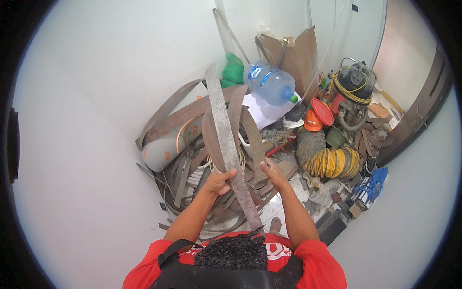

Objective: The person handles long brown edging strips and a wooden board in a cluttered room. They pick up the strips from a pile on the floor, examine both sides by hand, and reposition them while clearing space among surrounding renovation equipment like a vacuum and flexible hoses.

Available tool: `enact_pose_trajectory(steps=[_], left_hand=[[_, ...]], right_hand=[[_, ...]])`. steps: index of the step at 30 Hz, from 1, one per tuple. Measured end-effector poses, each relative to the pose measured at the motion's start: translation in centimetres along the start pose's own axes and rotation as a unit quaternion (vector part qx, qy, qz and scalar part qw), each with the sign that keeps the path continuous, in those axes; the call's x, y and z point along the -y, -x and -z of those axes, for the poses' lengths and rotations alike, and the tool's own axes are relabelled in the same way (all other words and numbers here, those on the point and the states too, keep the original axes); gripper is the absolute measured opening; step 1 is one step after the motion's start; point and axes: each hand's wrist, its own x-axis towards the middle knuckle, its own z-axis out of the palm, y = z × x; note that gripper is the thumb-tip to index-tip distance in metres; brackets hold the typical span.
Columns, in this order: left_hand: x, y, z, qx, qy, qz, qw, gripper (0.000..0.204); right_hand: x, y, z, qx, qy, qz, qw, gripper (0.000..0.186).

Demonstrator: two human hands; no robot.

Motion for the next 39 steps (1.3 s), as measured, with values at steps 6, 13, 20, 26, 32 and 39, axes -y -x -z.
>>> enact_pose_trajectory(steps=[6, 13, 20, 26, 32, 39], left_hand=[[1.5, -2.4, -0.4, 0.038, -0.034, -0.054, 0.997, 0.052], [1.9, -4.4, -0.4, -0.001, -0.106, -0.059, 0.993, 0.048], [3.8, -5.2, 0.9, -0.098, -0.361, -0.247, 0.894, 0.059], [4.8, -5.4, 0.7, -0.209, -0.110, -0.192, 0.953, 0.064], [4.8, -5.8, 0.1, -0.177, -0.119, -0.127, 0.969, 0.058], [8.6, -10.8, -2.4, -0.016, -0.284, -0.015, 0.959, 0.071]], right_hand=[[4.4, 0.2, -0.4, 0.001, 0.134, 0.055, 0.990, 0.123], [5.1, 0.5, -1.5, 0.068, 0.157, 0.013, 0.985, 0.109], [3.7, 0.0, -1.7, 0.097, 0.063, 0.033, 0.993, 0.089], [3.7, -2.0, -1.5, 0.146, 0.165, 0.070, 0.973, 0.056], [2.1, -2.2, -0.1, 0.118, 0.213, 0.092, 0.965, 0.052], [-0.3, 5.2, 5.4, -0.061, 0.019, 0.020, 0.998, 0.055]])
